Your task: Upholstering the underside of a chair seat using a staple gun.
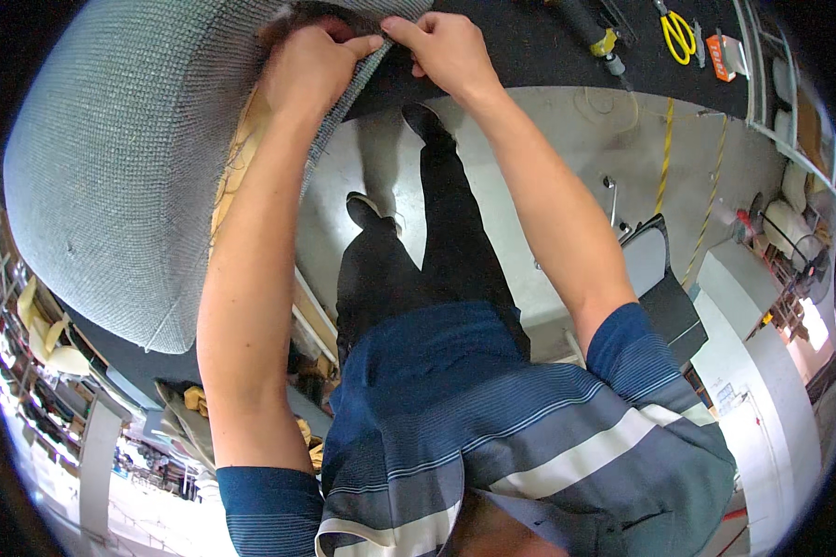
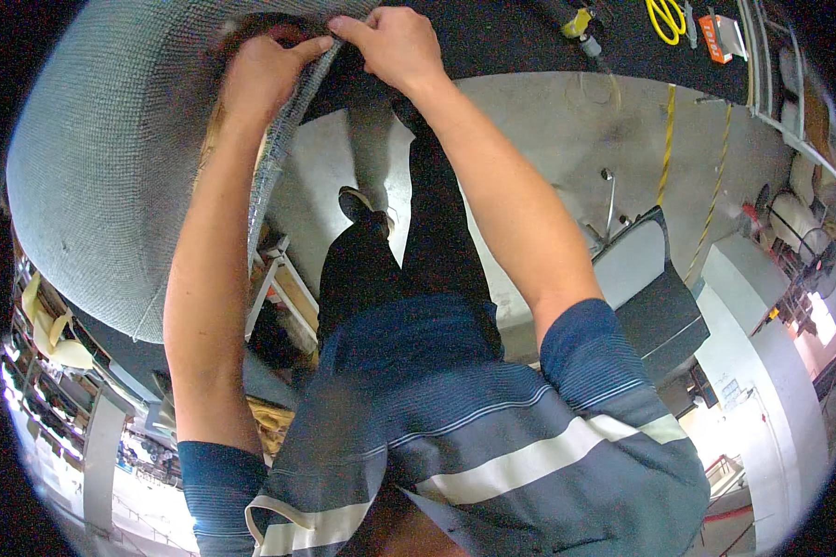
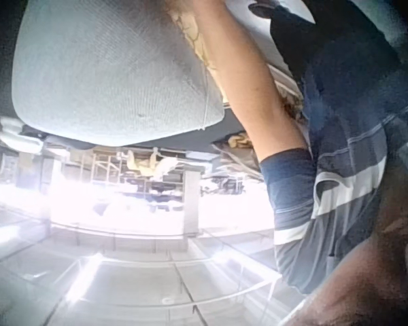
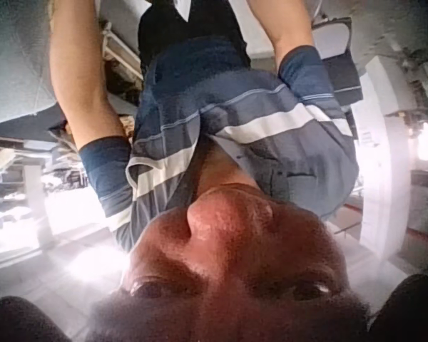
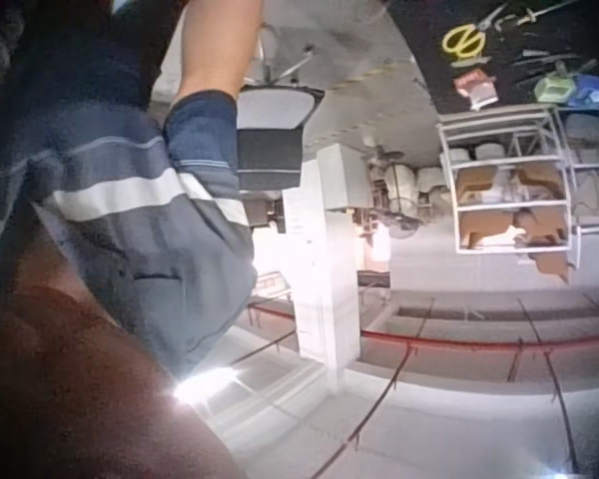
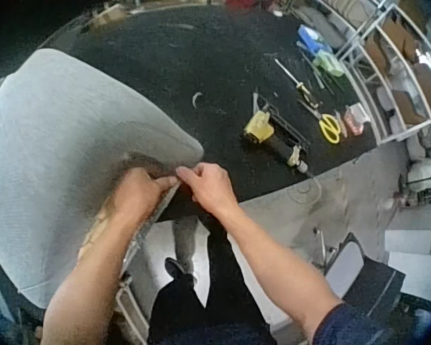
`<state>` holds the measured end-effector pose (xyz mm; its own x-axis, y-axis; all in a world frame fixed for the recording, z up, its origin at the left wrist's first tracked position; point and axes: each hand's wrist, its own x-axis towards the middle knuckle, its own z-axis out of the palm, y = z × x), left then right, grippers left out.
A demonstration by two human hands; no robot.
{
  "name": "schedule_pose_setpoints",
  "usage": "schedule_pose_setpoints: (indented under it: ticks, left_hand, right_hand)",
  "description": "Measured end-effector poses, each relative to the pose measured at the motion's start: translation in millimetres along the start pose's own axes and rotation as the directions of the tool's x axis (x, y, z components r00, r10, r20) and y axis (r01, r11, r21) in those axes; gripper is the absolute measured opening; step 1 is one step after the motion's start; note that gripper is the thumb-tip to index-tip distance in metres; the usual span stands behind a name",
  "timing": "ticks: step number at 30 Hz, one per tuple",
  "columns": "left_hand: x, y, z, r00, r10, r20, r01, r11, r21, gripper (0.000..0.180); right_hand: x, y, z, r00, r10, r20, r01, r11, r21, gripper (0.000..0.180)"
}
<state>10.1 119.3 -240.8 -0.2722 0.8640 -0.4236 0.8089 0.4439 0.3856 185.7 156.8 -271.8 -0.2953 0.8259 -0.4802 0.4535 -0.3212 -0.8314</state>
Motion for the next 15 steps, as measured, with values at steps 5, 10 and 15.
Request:
schedule_pose_setpoints:
  ticks: [5,10,15]
  left_hand:
    - [1.8,-4.6,0.7,0.995,0.088,-0.041,-0.091,0.993,-0.08,0.057]
    - [2.8,-5.5,0.8,0.999,0.045,-0.027,-0.046,0.998,-0.045,0.058]
    - [15.2,-6.8,0.2,0.995,-0.039,0.092,0.031,0.996,0.083,0.06]
  right_hand:
    - [0.3,14.0,-14.8,0.971,0.105,-0.215,-0.02,0.931,0.364,0.034]
    - [-13.2,20.7,-10.8,0.999,-0.046,0.013,0.046,0.999,0.019,0.046]
    - [1.2,5.4,8.5,0.994,-0.097,-0.052,0.107,0.958,0.267,0.027]
